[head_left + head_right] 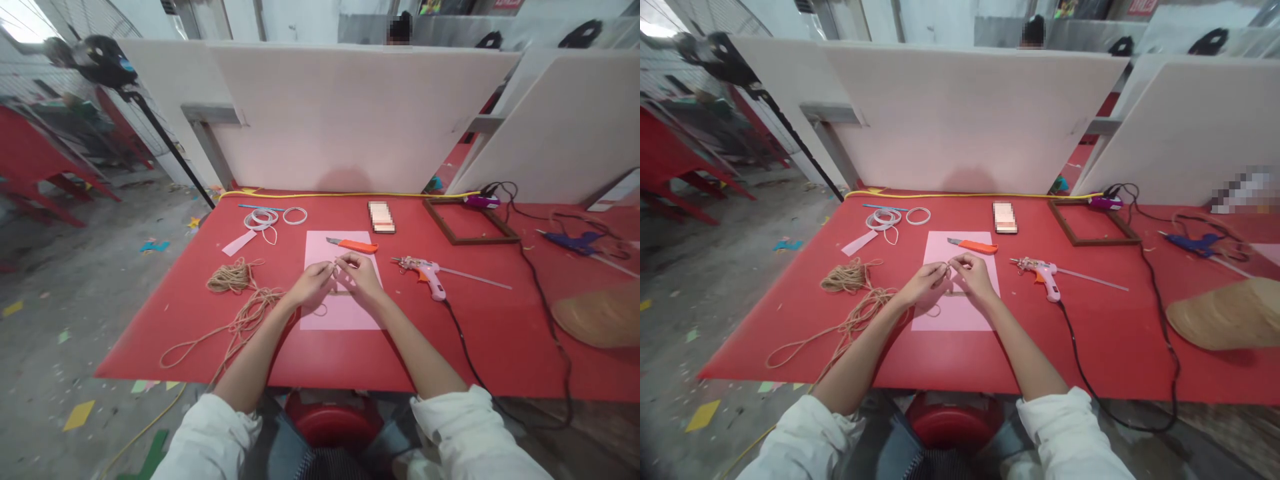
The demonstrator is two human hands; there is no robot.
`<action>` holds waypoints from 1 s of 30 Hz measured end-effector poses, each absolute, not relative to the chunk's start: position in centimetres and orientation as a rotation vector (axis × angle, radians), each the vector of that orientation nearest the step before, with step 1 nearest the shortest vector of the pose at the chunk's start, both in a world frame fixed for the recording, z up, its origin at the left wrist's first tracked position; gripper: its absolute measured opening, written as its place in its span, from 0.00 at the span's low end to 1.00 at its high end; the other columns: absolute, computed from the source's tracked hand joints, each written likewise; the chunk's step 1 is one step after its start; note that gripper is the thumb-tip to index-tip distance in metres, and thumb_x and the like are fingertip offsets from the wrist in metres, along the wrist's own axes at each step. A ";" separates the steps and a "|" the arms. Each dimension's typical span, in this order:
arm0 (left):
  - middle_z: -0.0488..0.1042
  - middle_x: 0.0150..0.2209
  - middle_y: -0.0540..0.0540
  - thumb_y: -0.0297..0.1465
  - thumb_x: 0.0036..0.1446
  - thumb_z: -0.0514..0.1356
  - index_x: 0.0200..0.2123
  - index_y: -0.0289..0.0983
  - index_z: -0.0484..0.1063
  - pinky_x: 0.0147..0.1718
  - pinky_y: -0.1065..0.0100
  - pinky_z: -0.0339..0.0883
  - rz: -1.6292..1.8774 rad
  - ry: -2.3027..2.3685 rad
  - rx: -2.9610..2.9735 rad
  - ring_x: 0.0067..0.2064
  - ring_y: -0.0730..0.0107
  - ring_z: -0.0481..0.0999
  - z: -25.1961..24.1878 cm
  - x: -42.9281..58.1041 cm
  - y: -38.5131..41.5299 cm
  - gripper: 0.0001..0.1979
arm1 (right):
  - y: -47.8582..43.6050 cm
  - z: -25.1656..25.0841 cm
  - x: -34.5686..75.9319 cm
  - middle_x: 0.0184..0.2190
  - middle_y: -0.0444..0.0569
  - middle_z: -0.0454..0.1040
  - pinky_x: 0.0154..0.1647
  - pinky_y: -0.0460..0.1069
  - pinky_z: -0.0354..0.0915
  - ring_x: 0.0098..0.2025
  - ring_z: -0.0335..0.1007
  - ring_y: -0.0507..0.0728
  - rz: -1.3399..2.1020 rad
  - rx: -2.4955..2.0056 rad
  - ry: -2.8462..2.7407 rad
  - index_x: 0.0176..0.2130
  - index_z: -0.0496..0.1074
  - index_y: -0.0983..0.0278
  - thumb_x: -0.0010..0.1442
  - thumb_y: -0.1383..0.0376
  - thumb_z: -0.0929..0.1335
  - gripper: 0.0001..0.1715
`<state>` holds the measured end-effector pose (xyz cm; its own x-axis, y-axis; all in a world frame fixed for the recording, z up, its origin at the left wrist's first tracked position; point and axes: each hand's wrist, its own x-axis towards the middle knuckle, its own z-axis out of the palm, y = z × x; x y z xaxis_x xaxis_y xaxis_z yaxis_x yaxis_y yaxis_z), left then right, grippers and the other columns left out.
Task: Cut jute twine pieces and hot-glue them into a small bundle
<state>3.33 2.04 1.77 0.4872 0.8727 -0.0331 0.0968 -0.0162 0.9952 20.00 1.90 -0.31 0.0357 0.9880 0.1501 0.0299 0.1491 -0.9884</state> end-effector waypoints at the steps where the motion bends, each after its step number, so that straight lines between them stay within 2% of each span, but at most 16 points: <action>1: 0.53 0.18 0.58 0.53 0.59 0.57 0.30 0.37 0.67 0.23 0.71 0.47 0.756 0.888 1.409 0.21 0.77 0.51 1.8 3.3 2.0 0.24 | 1.9 -0.4 20.1 0.33 0.48 0.78 0.41 0.52 0.65 0.38 0.73 0.57 1.030 -1.160 -1.293 0.29 0.78 0.62 0.55 0.51 0.73 0.16; 3: 0.55 0.17 0.57 0.53 0.60 0.55 0.31 0.36 0.68 0.22 0.71 0.51 0.744 0.860 1.286 0.20 0.77 0.55 1.8 3.4 2.0 0.23 | 2.0 -0.3 20.2 0.33 0.49 0.78 0.40 0.52 0.65 0.36 0.72 0.57 0.969 -1.216 -1.351 0.28 0.77 0.62 0.55 0.52 0.72 0.16; 5: 0.64 0.18 0.52 0.52 0.61 0.54 0.32 0.36 0.69 0.26 0.70 0.60 0.740 0.834 1.221 0.22 0.72 0.65 1.9 3.4 2.0 0.23 | 1.9 -0.3 20.2 0.33 0.49 0.78 0.38 0.51 0.64 0.36 0.72 0.57 0.895 -1.261 -1.404 0.28 0.78 0.62 0.56 0.53 0.71 0.16; 7: 0.72 0.21 0.46 0.51 0.60 0.55 0.33 0.34 0.70 0.29 0.67 0.65 0.729 0.839 1.232 0.26 0.68 0.71 2.0 3.4 2.2 0.24 | 1.9 -0.2 20.1 0.32 0.50 0.78 0.38 0.51 0.64 0.35 0.71 0.56 0.814 -1.275 -1.450 0.28 0.78 0.62 0.56 0.54 0.70 0.15; 11: 0.66 0.18 0.51 0.50 0.58 0.60 0.25 0.36 0.68 0.25 0.71 0.59 0.743 0.982 1.415 0.22 0.74 0.65 1.9 3.5 2.5 0.23 | 1.8 0.0 19.9 0.30 0.50 0.77 0.38 0.51 0.64 0.34 0.70 0.56 0.701 -1.291 -1.491 0.27 0.77 0.63 0.56 0.57 0.70 0.13; 15: 0.62 0.16 0.55 0.47 0.60 0.58 0.22 0.36 0.67 0.23 0.72 0.54 0.796 1.143 1.596 0.20 0.77 0.61 1.8 3.7 2.4 0.23 | 1.7 0.2 19.8 0.31 0.49 0.78 0.38 0.51 0.65 0.34 0.70 0.56 0.627 -1.309 -1.461 0.27 0.76 0.62 0.58 0.57 0.69 0.13; 22: 0.72 0.19 0.50 0.42 0.61 0.60 0.26 0.34 0.75 0.24 0.73 0.61 0.832 1.176 1.607 0.22 0.75 0.69 2.0 3.9 2.3 0.18 | 1.6 -0.5 19.5 0.33 0.51 0.78 0.37 0.51 0.66 0.36 0.73 0.57 0.596 -1.322 -1.433 0.31 0.77 0.62 0.62 0.54 0.68 0.16; 25: 0.74 0.19 0.50 0.38 0.61 0.61 0.28 0.34 0.77 0.23 0.73 0.62 0.844 1.186 1.564 0.20 0.74 0.71 1.9 3.7 2.5 0.15 | 2.5 -0.4 20.4 0.37 0.53 0.78 0.42 0.52 0.68 0.40 0.73 0.58 0.534 -1.404 -1.552 0.35 0.79 0.63 0.66 0.55 0.65 0.18; 28: 0.76 0.20 0.48 0.37 0.62 0.60 0.30 0.33 0.77 0.21 0.73 0.61 0.852 1.176 1.486 0.20 0.74 0.73 1.6 3.6 2.6 0.14 | 4.1 0.2 22.3 0.49 0.58 0.76 0.52 0.56 0.65 0.52 0.69 0.63 0.225 -1.636 -1.778 0.48 0.78 0.64 0.68 0.58 0.63 0.19; 30: 0.76 0.21 0.48 0.37 0.62 0.60 0.32 0.33 0.78 0.21 0.73 0.61 0.865 1.170 1.445 0.20 0.73 0.74 1.5 3.4 2.7 0.14 | 5.3 0.7 23.4 0.55 0.61 0.72 0.54 0.57 0.63 0.58 0.64 0.67 0.047 -1.849 -1.902 0.55 0.75 0.65 0.70 0.57 0.63 0.22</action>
